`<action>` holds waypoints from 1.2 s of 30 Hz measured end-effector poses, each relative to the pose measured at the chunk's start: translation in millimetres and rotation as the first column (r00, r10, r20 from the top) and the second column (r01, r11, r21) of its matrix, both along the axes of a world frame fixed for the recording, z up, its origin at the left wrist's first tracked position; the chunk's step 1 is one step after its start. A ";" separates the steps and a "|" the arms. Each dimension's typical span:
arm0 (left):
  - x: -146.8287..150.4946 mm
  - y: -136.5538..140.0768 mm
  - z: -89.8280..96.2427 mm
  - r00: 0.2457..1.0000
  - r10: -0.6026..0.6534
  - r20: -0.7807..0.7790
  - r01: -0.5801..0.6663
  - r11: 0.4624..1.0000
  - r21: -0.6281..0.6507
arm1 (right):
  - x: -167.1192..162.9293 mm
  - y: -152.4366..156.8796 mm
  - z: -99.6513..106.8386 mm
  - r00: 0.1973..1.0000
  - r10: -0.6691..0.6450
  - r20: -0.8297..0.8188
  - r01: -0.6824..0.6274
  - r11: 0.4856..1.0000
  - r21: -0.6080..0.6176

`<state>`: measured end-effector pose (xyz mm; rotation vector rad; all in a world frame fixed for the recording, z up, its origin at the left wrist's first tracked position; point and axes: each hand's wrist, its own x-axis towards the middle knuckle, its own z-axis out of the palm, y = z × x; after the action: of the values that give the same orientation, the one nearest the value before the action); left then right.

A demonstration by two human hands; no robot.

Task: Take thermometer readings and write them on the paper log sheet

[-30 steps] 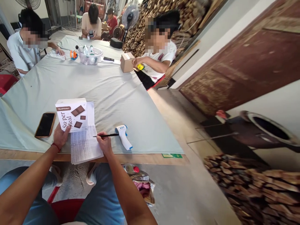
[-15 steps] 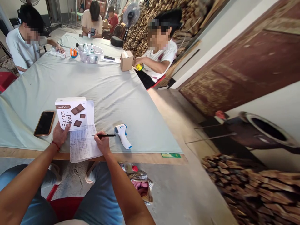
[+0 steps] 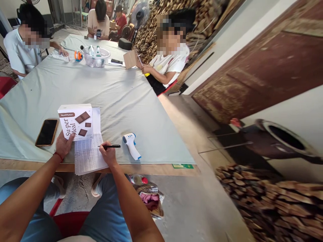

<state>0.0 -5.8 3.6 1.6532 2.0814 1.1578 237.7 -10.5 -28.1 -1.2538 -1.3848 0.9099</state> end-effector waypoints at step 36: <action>0.5 -1.3 -0.6 1.000 -0.009 -0.021 0.008 1.000 -0.010 | -0.8 -0.3 -5.8 0.996 -0.019 0.089 0.017 1.000 0.016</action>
<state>0.5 -7.0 3.0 1.6760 2.0873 1.1308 237.0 -10.8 -33.9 -1.3070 -1.4450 0.8387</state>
